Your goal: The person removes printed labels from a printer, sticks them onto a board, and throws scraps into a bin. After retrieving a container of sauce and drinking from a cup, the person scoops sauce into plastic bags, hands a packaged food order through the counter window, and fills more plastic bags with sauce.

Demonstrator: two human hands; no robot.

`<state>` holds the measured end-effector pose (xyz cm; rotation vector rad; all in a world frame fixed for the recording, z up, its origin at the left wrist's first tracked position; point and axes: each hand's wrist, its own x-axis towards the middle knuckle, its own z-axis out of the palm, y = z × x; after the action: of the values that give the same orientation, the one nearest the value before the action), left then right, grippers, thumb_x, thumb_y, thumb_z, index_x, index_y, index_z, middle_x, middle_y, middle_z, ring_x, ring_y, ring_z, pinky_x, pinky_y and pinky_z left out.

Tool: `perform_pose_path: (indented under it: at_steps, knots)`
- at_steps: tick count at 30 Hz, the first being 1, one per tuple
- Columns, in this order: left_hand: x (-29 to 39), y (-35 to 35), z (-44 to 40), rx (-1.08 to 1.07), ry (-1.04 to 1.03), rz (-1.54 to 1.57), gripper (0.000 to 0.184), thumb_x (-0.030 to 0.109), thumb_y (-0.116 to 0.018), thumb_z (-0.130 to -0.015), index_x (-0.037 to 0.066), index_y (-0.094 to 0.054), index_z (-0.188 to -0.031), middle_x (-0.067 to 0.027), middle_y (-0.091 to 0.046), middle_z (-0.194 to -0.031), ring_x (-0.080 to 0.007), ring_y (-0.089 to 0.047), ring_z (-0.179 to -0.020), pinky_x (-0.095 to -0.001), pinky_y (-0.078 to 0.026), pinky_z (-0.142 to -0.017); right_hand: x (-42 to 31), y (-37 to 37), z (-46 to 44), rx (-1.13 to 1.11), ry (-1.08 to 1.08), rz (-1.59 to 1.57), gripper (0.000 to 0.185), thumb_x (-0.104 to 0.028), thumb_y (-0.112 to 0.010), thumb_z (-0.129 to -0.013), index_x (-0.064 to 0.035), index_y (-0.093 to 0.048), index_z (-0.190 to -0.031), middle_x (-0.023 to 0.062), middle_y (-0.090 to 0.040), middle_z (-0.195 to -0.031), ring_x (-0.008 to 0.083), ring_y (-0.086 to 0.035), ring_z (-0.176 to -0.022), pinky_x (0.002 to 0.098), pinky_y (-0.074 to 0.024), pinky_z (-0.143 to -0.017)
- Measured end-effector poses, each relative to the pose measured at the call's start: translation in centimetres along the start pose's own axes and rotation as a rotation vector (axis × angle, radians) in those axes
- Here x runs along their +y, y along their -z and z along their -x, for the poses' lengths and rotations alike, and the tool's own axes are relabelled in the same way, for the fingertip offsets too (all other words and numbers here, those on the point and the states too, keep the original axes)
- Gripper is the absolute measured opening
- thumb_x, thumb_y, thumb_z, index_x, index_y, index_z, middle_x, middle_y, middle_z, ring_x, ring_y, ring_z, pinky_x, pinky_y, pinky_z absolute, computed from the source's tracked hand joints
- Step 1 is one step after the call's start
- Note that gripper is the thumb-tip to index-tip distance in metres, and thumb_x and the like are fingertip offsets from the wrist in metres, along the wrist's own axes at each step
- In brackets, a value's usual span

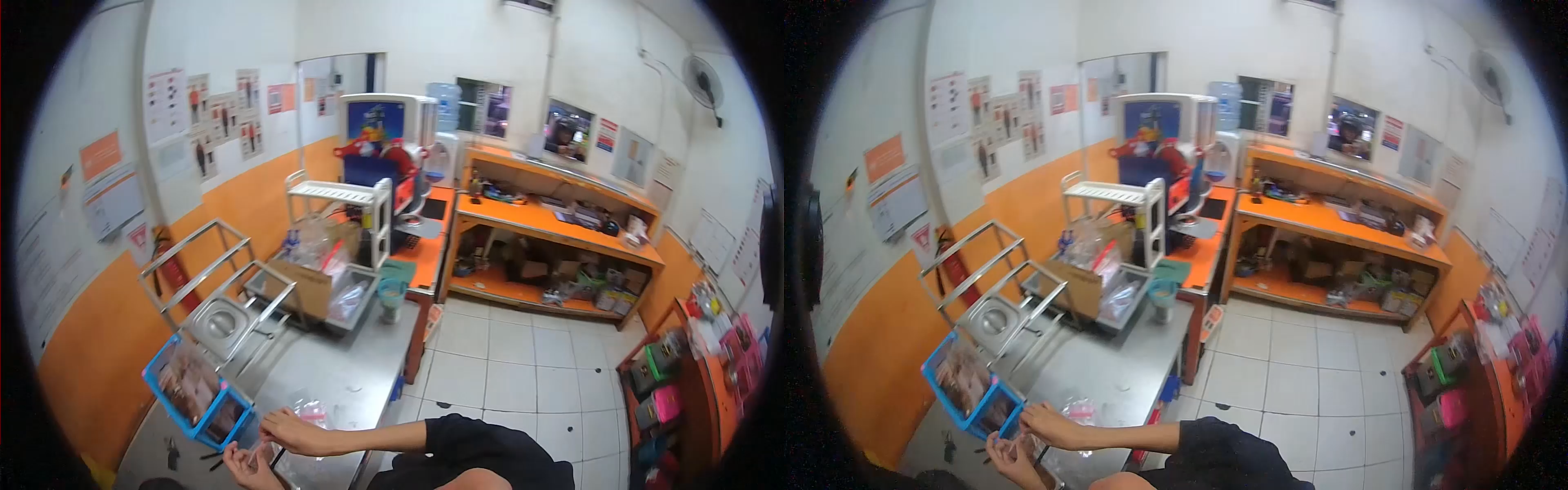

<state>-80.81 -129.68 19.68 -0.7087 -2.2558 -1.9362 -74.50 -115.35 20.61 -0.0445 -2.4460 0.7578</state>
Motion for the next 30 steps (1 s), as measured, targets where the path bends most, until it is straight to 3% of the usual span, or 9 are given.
perform_pose_path:
  at_steps: [2, 4, 7, 8, 11, 16, 17, 18, 30]
  knots:
    - [0.5, -1.0, 1.9, -0.082, 0.116, 0.017, 0.04, 0.006, -0.06, -0.086, 0.0, -0.049, -0.124, -0.0139, -0.063, -0.099, -0.0187, -0.059, -0.091, -0.0242, -0.046, -0.077, 0.1, 2.2, 2.3, -0.012, -0.029, -0.02, 0.009, -0.013, -0.054, -0.085, -0.0054, -0.051, -0.089, 0.0086, -0.054, -0.088, 0.0264, -0.051, -0.087, 0.0368, -0.0353, -0.077]
    - [-0.3, -3.9, 2.3, -0.197, 0.022, 0.466, 0.029, -0.007, -0.057, -0.079, -0.007, -0.054, -0.109, -0.0104, -0.058, -0.104, -0.0178, -0.057, -0.093, -0.0263, -0.046, -0.079, 1.0, 5.8, 4.6, 0.046, -0.074, -0.064, 0.01, -0.013, -0.055, -0.086, -0.0054, -0.052, -0.091, 0.0083, -0.055, -0.088, 0.0256, -0.052, -0.087, 0.0364, -0.0353, -0.078]
    - [4.8, -5.5, 5.2, -0.433, 0.153, 0.412, 0.03, 0.009, -0.061, -0.086, -0.003, -0.056, -0.113, -0.0108, -0.063, -0.097, -0.0154, -0.059, -0.087, -0.027, -0.048, -0.076, 1.8, 11.1, 8.5, 0.162, -0.191, -0.073, 0.014, -0.016, -0.057, -0.086, -0.004, -0.055, -0.093, 0.0089, -0.059, -0.087, 0.0246, -0.055, -0.084, 0.0361, -0.0387, -0.076]
    - [7.4, -6.9, 6.0, -0.429, -0.027, 0.392, 0.017, 0.008, -0.06, -0.087, -0.003, -0.059, -0.1, -0.0102, -0.063, -0.088, -0.0146, -0.059, -0.078, -0.0274, -0.048, -0.073, 2.7, 12.1, 9.8, 0.268, -0.179, -0.128, 0.013, -0.015, -0.061, -0.083, -0.0031, -0.056, -0.086, 0.0103, -0.058, -0.079, 0.0253, -0.057, -0.078, 0.0365, -0.0411, -0.069]
    - [5.4, -13.4, 8.3, -0.568, -0.092, 0.429, 0.018, -0.002, -0.055, -0.084, -0.009, -0.059, -0.1, -0.0107, -0.061, -0.095, -0.0159, -0.059, -0.088, -0.0274, -0.046, -0.081, 2.1, 17.8, 15.2, 0.331, -0.296, -0.117, 0.014, -0.012, -0.062, -0.083, 0.0015, -0.059, -0.086, 0.0136, -0.061, -0.077, 0.0252, -0.06, -0.073, 0.0341, -0.0472, -0.067]
    - [13.3, -20.9, 17.3, -0.649, -0.189, 0.429, 0.01, 0.003, -0.058, -0.082, -0.005, -0.065, -0.081, -0.0073, -0.066, -0.07, -0.0142, -0.059, -0.066, -0.0329, -0.044, -0.09, 1.2, 25.3, 27.3, 0.443, -0.523, -0.189, 0.018, -0.014, -0.064, -0.082, -0.0006, -0.063, -0.094, 0.0108, -0.064, -0.084, 0.016, -0.061, -0.077, 0.0305, -0.0477, -0.071]
    - [12.1, -23.3, 19.4, -0.689, -0.188, 0.414, 0.012, 0.002, -0.056, -0.085, -0.008, -0.062, -0.08, -0.0055, -0.062, -0.073, -0.0096, -0.056, -0.07, -0.0261, -0.046, -0.073, 0.8, 26.7, 29.8, 0.45, -0.594, -0.147, 0.017, -0.012, -0.064, -0.081, -0.0012, -0.064, -0.094, 0.0084, -0.065, -0.085, 0.0147, -0.061, -0.08, 0.0293, -0.0473, -0.072]
    - [12.8, -24.7, 21.4, -0.729, -0.193, 0.419, 0.011, 0.002, -0.058, -0.083, -0.006, -0.063, -0.08, -0.0078, -0.064, -0.072, -0.013, -0.06, -0.069, -0.0302, -0.047, -0.079, 0.3, 27.7, 32.2, 0.452, -0.668, -0.111, 0.016, -0.01, -0.065, -0.08, -0.0018, -0.064, -0.094, 0.006, -0.065, -0.085, 0.0134, -0.06, -0.082, 0.0282, -0.0469, -0.073]
    - [27.0, -38.3, 37.0, -1.301, -0.055, 0.735, 0.011, 0.004, -0.06, -0.085, -0.006, -0.065, -0.088, -0.0072, -0.067, -0.08, -0.0118, -0.063, -0.076, -0.0246, -0.049, -0.074, -2.4, 41.1, 47.5, 0.957, -0.793, 0.503, 0.006, -0.003, -0.06, -0.079, 0.0002, -0.058, -0.084, 0.0126, -0.058, -0.077, 0.0263, -0.056, -0.075, 0.0338, -0.0428, -0.071]
